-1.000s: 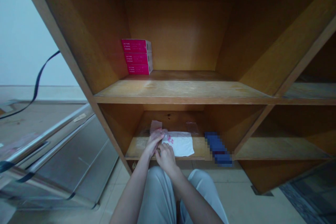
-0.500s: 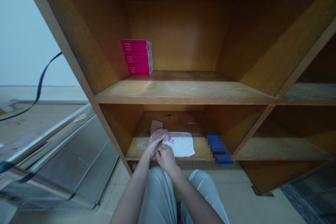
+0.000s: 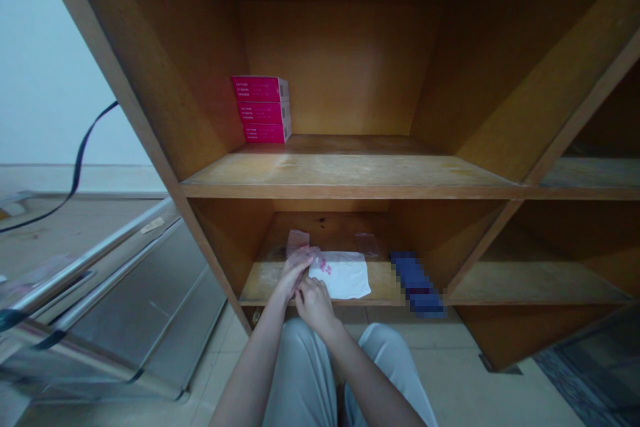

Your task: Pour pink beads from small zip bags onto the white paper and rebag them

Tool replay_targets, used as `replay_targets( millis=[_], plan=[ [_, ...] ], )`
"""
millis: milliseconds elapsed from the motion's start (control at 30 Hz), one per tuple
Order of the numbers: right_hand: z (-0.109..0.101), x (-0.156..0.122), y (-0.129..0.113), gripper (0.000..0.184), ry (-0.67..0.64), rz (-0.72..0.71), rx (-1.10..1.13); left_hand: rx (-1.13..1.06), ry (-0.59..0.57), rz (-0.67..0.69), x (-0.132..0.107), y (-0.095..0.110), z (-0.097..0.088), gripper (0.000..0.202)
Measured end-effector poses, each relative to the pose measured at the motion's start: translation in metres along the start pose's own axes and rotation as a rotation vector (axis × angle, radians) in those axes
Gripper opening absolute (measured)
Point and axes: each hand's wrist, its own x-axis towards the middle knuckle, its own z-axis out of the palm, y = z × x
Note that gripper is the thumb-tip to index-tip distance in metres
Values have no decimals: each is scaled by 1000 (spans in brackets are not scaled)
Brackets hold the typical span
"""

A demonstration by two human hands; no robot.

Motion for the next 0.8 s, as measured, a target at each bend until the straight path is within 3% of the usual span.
replay_targets(
  millis=[400, 633, 800],
  plan=[
    [2, -1, 4, 13, 21, -70, 84, -133, -3, -69, 5, -13, -10, 36],
    [-13, 18, 45, 15, 218, 71, 133, -176, 7, -80, 7, -16, -15, 37],
    [-23, 25, 73, 13, 204, 159, 118, -159, -13, -70, 8, -18, -17, 40]
  ],
)
